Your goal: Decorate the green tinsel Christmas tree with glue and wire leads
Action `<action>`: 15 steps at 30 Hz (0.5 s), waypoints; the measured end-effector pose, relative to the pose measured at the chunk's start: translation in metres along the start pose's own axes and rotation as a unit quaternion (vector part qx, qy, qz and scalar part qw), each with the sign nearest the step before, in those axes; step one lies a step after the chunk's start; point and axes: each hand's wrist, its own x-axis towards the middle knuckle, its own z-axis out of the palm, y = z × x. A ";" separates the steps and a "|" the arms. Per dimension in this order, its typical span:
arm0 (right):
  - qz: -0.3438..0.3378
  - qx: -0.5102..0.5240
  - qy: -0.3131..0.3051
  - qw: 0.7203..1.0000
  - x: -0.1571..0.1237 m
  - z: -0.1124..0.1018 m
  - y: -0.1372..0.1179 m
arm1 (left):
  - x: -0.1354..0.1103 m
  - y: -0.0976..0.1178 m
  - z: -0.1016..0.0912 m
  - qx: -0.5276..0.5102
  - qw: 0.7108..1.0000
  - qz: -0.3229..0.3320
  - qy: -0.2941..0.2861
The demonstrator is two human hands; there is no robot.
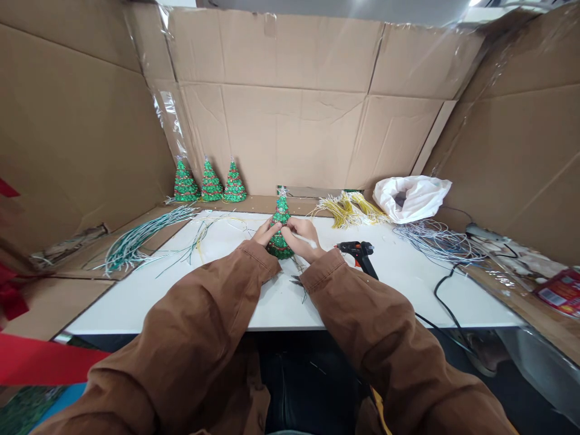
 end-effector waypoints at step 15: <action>-0.012 -0.002 -0.001 1.000 -0.001 0.001 0.002 | -0.003 0.006 0.003 -0.005 1.000 -0.008 0.007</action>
